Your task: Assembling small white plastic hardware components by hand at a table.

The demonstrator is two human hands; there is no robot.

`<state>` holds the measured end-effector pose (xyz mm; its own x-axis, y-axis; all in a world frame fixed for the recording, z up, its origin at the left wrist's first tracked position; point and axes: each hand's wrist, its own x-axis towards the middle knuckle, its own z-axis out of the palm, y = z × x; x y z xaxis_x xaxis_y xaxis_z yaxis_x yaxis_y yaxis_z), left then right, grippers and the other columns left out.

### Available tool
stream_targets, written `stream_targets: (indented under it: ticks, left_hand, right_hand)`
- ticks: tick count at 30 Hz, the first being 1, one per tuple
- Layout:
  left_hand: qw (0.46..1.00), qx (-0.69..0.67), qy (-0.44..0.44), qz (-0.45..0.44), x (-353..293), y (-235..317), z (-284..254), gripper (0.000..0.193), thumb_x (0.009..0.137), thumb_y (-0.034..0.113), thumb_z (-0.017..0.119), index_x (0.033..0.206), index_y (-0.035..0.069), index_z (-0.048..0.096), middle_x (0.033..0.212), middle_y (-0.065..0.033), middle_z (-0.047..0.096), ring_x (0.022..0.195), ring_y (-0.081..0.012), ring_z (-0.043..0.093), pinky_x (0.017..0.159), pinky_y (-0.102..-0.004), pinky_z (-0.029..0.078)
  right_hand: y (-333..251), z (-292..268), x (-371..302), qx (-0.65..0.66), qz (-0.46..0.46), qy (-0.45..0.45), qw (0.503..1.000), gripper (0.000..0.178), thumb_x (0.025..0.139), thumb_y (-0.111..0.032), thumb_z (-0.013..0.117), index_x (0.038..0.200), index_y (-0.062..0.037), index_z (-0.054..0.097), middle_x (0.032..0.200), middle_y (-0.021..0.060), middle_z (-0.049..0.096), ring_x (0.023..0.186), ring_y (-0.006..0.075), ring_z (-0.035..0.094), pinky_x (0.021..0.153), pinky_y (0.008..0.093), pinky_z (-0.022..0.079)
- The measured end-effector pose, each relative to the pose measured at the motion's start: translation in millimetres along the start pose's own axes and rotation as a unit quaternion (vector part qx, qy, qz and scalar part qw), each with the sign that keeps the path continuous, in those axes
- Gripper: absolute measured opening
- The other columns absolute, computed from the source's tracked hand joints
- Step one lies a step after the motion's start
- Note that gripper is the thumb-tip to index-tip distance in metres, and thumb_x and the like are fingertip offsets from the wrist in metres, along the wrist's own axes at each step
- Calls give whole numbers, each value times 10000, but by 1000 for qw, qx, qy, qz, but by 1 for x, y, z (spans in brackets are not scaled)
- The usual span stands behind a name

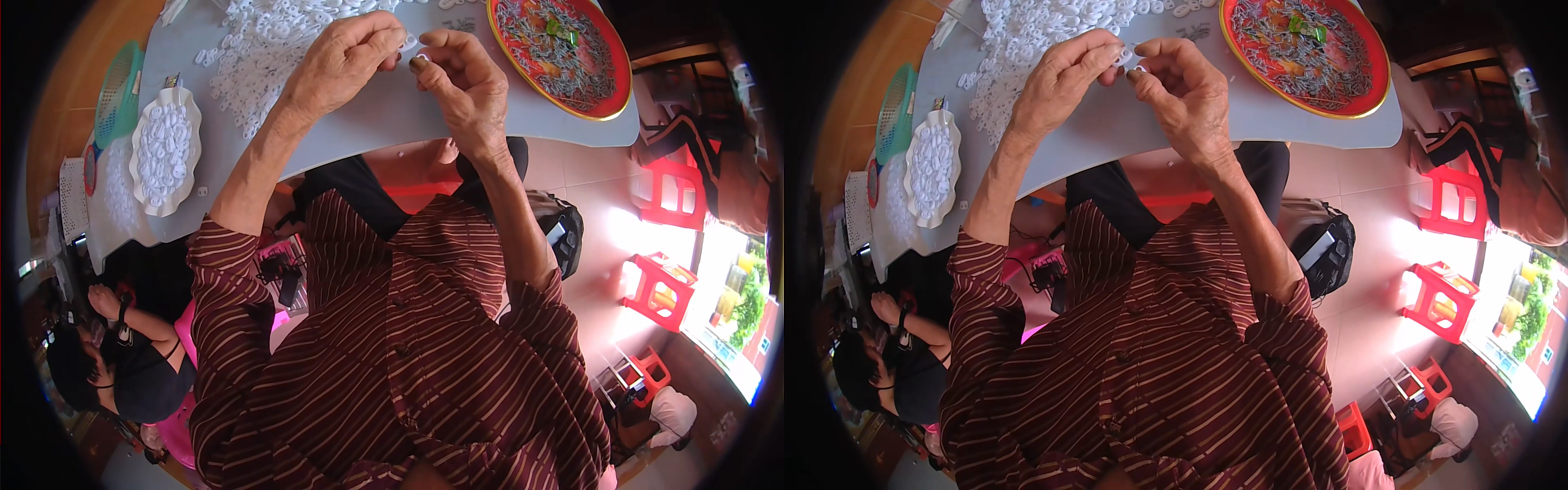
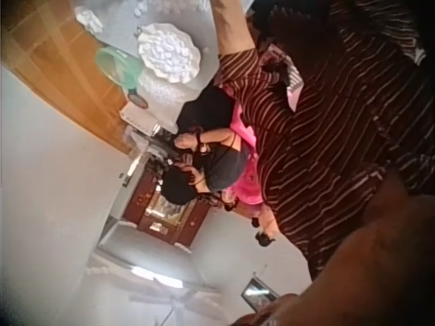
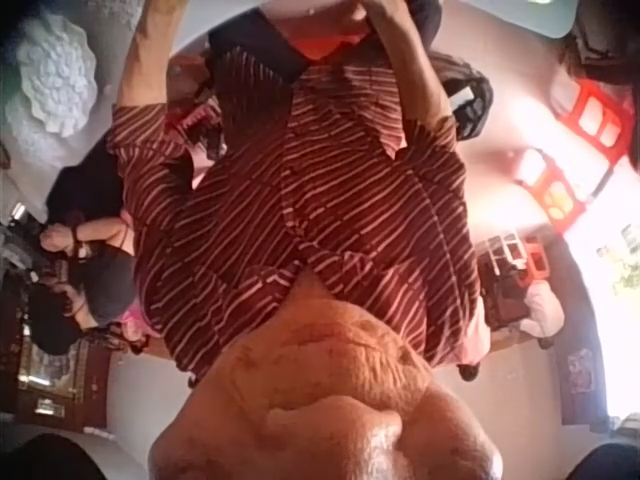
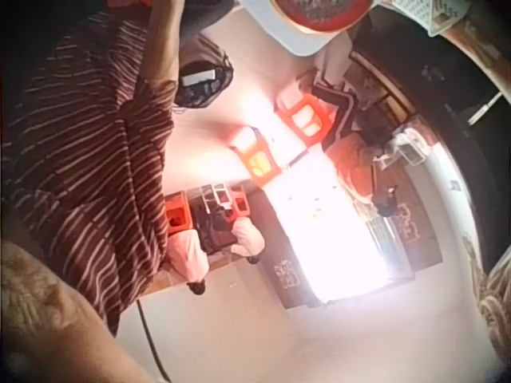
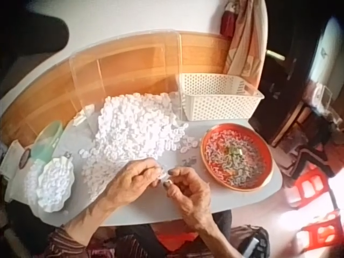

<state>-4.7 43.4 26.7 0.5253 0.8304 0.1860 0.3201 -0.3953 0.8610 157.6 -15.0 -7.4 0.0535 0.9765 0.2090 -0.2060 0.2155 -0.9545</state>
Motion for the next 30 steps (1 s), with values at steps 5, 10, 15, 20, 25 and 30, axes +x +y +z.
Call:
stream_targets:
  ticks: [5,10,15,20,25,30]
  left_hand:
    - [999,12,-11,28,-1,-3,6,266,929,272,485,846,32,566,615,-32,532,572,-110,492,542,-283,413]
    - [999,19,-6,37,-2,-3,10,280,937,279,477,868,21,560,598,-49,505,558,-124,476,530,-290,402]
    - [995,-8,90,44,-18,-9,27,282,936,276,484,929,3,553,605,-64,465,549,-133,423,530,-286,386]
    - [990,-41,125,55,-18,-15,31,275,935,258,481,923,-5,559,596,-69,449,551,-128,421,527,-283,382]
    - [989,-46,116,74,-16,-17,29,277,932,250,490,883,-10,569,584,-67,441,551,-122,415,522,-277,378]
    - [993,-47,93,57,-17,-19,29,298,934,273,496,860,-7,567,576,-47,421,552,-103,401,511,-266,367]
  right_hand:
    - [-1,1,-1,-8,-5,7,1000,247,824,-15,638,1058,9,562,841,17,603,756,59,559,684,191,466]
    - [-2,0,0,-16,-23,0,1000,245,839,-11,618,1076,18,566,838,37,624,768,69,574,690,203,471]
    - [-6,3,-1,-10,-12,-9,1000,246,840,-13,616,1076,31,560,817,55,629,755,95,601,695,220,481]
    - [-4,6,-3,-17,-13,-31,999,267,823,-11,634,1074,35,556,787,50,624,750,96,602,697,224,485]
    - [6,2,-3,-97,-60,-31,993,276,787,-25,675,1042,24,581,761,28,612,699,77,572,659,224,488]
    - [10,2,-3,-119,-70,-17,990,284,751,-42,709,1008,6,598,728,29,611,662,83,569,624,232,487]
